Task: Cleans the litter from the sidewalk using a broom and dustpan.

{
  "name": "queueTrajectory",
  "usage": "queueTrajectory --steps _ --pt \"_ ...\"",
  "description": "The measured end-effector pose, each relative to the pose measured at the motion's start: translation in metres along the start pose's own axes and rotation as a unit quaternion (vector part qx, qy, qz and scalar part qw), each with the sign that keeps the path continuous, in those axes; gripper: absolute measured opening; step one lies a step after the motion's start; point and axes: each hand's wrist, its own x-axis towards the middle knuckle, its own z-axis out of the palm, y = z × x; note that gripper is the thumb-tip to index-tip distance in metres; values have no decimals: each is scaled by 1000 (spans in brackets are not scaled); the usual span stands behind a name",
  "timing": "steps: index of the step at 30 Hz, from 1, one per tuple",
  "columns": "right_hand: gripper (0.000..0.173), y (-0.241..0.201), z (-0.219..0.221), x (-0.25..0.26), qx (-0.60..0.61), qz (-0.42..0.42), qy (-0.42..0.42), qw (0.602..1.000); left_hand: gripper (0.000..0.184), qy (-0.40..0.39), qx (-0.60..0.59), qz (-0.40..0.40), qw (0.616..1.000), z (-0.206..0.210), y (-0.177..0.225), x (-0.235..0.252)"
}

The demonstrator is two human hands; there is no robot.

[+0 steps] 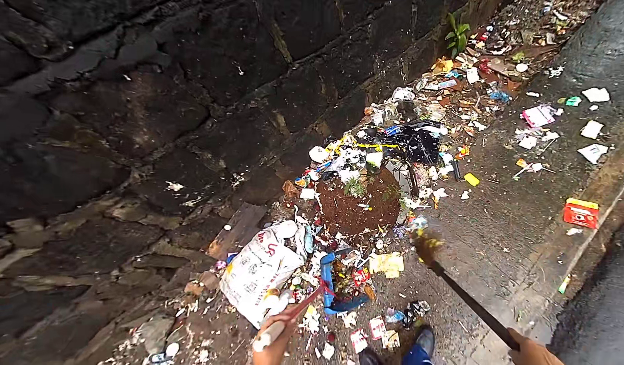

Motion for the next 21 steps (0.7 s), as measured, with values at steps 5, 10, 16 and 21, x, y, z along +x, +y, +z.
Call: queueTrajectory --steps 5,10,16,21 --pt "46 19 -115 19 13 -69 80 994 23 72 15 -64 995 -90 -14 -19" --pt "39 -52 -192 54 -53 4 167 984 23 145 14 -121 982 -124 -8 -43" --pt "51 -154 -140 80 -241 1 141 960 33 175 35 -189 966 -126 -15 -77" --pt "51 -102 -213 13 -302 -45 133 943 33 168 31 -206 964 -120 -26 -96"
